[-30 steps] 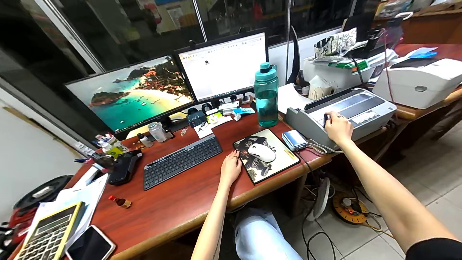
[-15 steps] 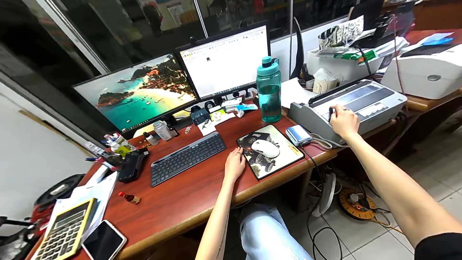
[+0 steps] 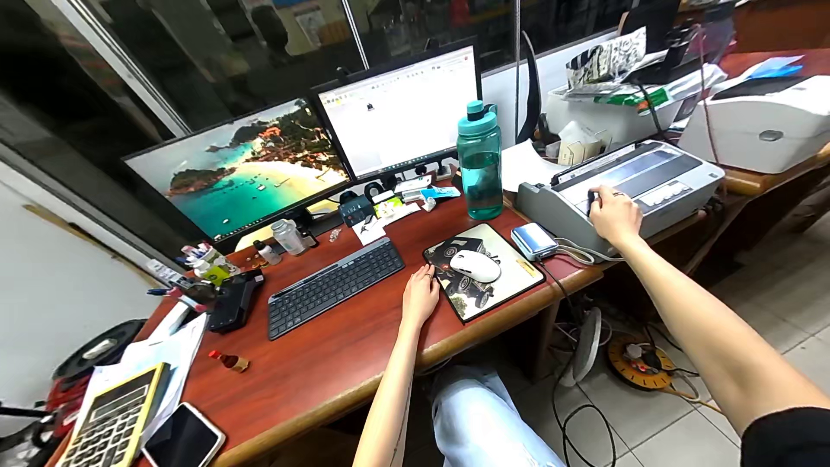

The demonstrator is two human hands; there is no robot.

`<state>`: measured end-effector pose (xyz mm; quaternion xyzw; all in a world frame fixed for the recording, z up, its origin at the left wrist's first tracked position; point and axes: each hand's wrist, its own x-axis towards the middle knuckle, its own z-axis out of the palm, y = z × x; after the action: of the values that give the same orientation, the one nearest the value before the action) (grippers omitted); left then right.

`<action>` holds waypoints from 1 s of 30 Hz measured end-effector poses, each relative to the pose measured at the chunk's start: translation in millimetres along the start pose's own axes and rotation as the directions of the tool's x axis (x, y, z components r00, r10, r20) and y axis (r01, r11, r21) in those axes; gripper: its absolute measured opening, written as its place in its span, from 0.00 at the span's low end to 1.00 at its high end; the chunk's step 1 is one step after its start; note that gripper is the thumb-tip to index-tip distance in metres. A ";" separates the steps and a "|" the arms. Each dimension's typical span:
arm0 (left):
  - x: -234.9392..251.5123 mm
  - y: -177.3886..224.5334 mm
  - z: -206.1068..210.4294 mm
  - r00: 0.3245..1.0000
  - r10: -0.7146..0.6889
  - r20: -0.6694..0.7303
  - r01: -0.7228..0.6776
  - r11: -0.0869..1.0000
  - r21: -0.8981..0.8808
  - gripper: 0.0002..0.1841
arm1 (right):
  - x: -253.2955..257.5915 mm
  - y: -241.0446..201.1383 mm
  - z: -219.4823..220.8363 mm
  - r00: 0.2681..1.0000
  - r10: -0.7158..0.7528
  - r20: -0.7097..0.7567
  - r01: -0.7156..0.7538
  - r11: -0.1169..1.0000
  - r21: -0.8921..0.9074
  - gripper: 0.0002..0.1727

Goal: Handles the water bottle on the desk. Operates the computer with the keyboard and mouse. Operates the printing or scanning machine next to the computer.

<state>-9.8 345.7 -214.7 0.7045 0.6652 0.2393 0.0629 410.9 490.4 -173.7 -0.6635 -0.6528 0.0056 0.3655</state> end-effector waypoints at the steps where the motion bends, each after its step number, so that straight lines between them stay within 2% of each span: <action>1: 0.2 0.3 -0.2 1.000 -0.001 0.000 0.001 1.000 -0.002 0.23 | 0.4 1.1 0.2 1.000 0.002 -0.001 -0.002 1.000 0.002 0.23; 30: -0.3 0.4 0.5 1.000 -0.007 -0.007 0.006 1.000 -0.009 0.23 | 0.0 2.0 -0.6 1.000 -0.013 -0.007 0.013 1.000 0.012 0.23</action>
<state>-9.3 345.5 -215.0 0.7012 0.6666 0.2446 0.0643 412.9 490.4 -174.3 -0.6572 -0.6556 0.0048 0.3719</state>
